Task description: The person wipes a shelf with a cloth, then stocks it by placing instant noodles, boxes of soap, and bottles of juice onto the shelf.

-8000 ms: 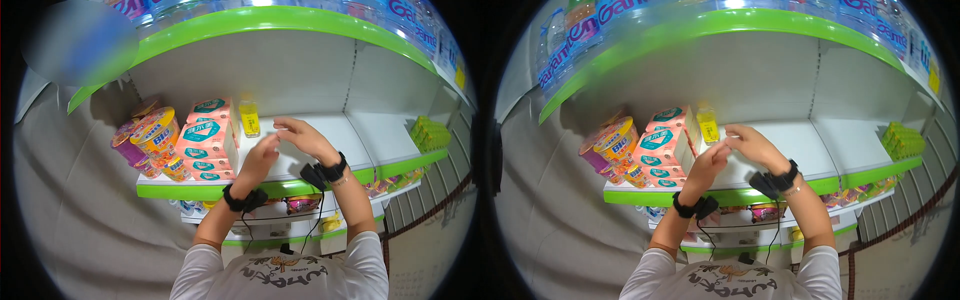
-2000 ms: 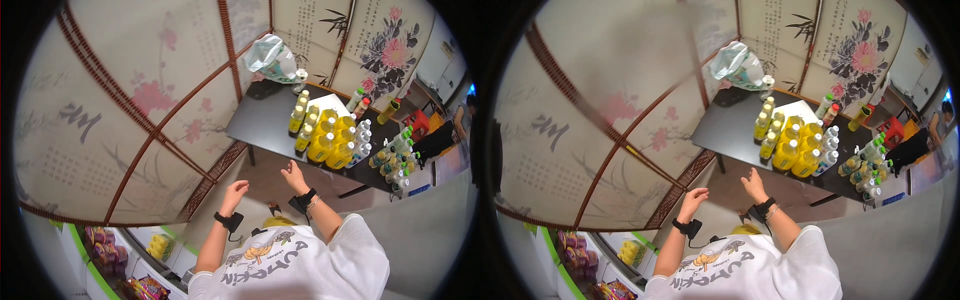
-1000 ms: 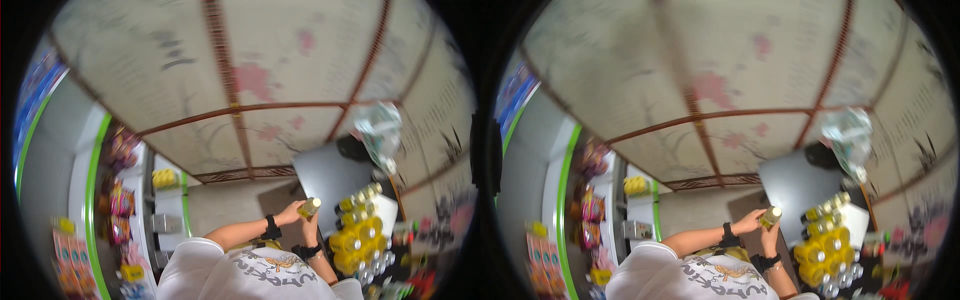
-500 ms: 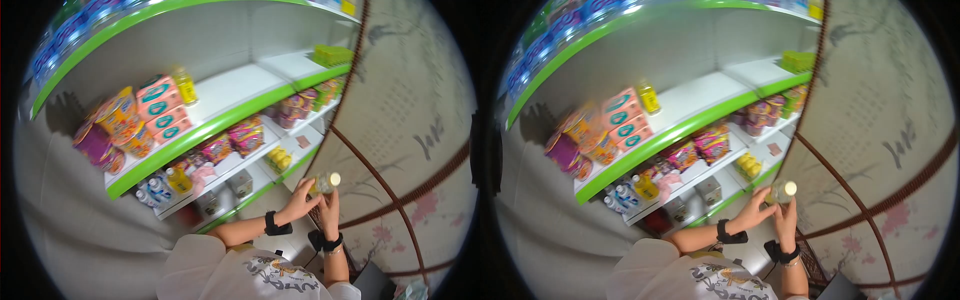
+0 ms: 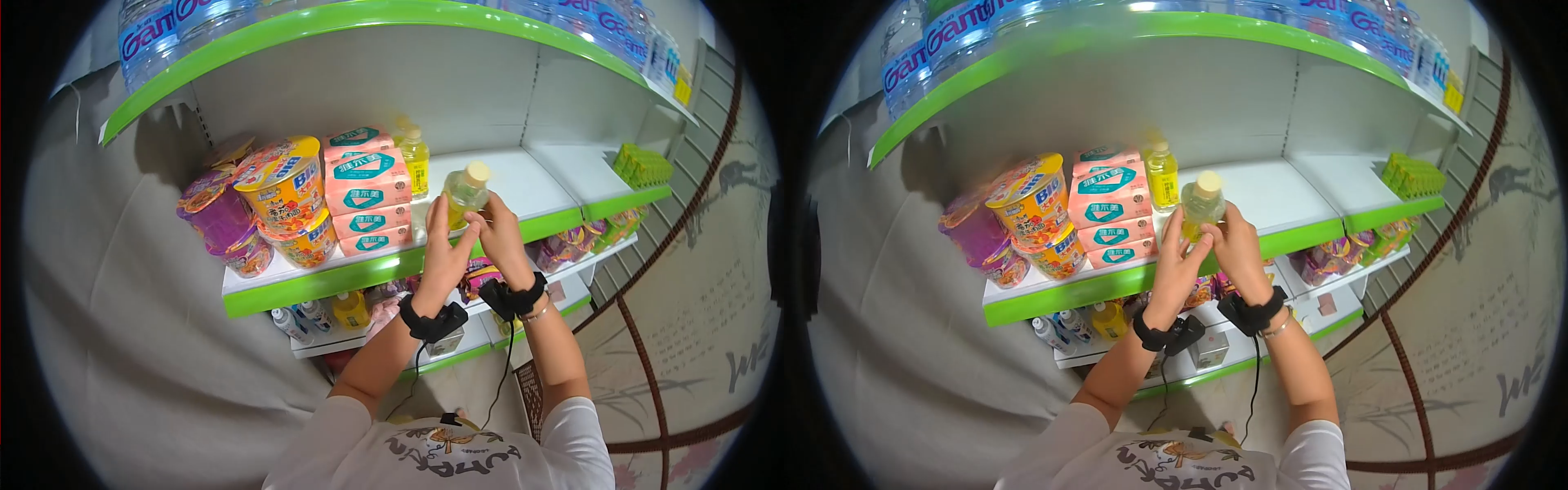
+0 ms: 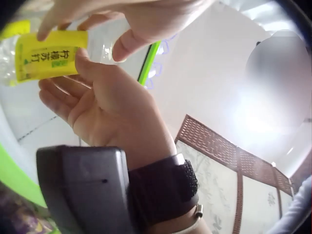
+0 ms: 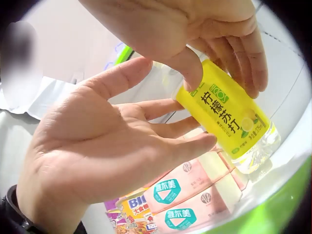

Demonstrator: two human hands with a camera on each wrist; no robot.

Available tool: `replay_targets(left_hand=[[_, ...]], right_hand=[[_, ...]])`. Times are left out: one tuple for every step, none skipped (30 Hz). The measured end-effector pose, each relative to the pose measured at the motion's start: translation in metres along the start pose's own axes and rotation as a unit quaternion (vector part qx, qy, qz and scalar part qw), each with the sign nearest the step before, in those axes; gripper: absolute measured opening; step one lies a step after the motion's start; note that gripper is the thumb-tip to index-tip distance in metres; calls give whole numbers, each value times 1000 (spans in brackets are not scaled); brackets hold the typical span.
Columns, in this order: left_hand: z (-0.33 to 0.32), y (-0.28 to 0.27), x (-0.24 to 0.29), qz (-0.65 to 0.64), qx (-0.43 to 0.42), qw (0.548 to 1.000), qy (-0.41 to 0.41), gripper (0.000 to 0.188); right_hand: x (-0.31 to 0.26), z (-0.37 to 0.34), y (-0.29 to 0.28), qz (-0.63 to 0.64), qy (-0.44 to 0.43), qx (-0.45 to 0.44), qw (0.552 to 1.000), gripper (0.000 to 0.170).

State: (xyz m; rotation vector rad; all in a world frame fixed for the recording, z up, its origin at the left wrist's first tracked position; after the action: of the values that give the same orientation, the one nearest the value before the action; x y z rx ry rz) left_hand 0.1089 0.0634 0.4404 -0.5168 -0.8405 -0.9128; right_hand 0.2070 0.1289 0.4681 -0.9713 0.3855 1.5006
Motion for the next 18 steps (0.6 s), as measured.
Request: replay_targets(left_hand=[[6, -3, -5, 12, 21, 1000, -6, 62], [12, -5, -8, 13, 32, 999, -10, 65], [18, -5, -9, 15, 42, 999, -13, 69], [23, -6, -12, 18, 52, 998, -17, 73], [28, -7, -23, 54, 68, 996, -25, 77], [32, -6, -34, 54, 75, 995, -32, 78], [36, -5, -45, 55, 81, 994, -38, 79], [42, -5, -53, 56, 86, 994, -42, 80], [46, -5, -57, 76, 105, 991, -27, 71], [50, -4, -60, 95, 123, 988, -11, 63], [54, -3, -62, 114, 141, 983, 4, 54], [60, -3, -71, 106, 143, 984, -6, 61], [65, -4, -79, 98, 144, 985, -18, 69], [69, -5, -88, 91, 145, 985, -30, 76], [71, -6, -82, 64, 149, 986, -23, 73], [74, -6, -70, 38, 154, 987, -15, 69], [77, -7, -63, 12, 159, 987, -7, 66], [81, -8, -63, 6, 156, 988, -10, 63]], right_hand=[[4, 10, 9, 1, -2, -17, 1000, 30], [10, 20, 17, 3, -3, -35, 999, 28], [22, 29, 26, -19, 32, -79, 996, 29], [28, 36, 33, -33, 32, -98, 994, 29], [33, 42, 39, -47, 31, -116, 992, 29], [37, 48, 45, -62, 29, -133, 989, 29], [44, 53, 49, -66, 35, -143, 987, 28], [50, 59, 52, -70, 41, -151, 985, 27], [56, 66, 55, -74, 46, -158, 984, 27], [59, 72, 60, -88, 29, -172, 981, 28], [62, 78, 65, -102, 12, -186, 977, 29], [62, 82, 68, -117, -3, -200, 973, 30], [63, 86, 70, -121, 2, -203, 972, 32], [63, 89, 74, -124, 7, -207, 970, 33], [63, 91, 78, -128, 12, -211, 969, 35], [65, 93, 80, -119, 15, -211, 970, 36], [66, 96, 83, -110, 16, -212, 971, 37], [67, 99, 86, -101, 18, -212, 972, 37]])
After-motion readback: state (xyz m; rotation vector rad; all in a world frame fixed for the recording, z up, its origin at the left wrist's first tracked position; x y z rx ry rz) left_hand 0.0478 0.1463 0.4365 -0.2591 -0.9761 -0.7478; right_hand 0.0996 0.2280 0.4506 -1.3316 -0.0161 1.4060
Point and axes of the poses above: each hand's wrist, its own z-axis towards the middle knuckle, its own y-axis out of the palm, x = y × z, the point moved 8 cm from there along z, towards the middle knuckle, and after that the axes turned 2 degrees about z, right-handed, at the moved point
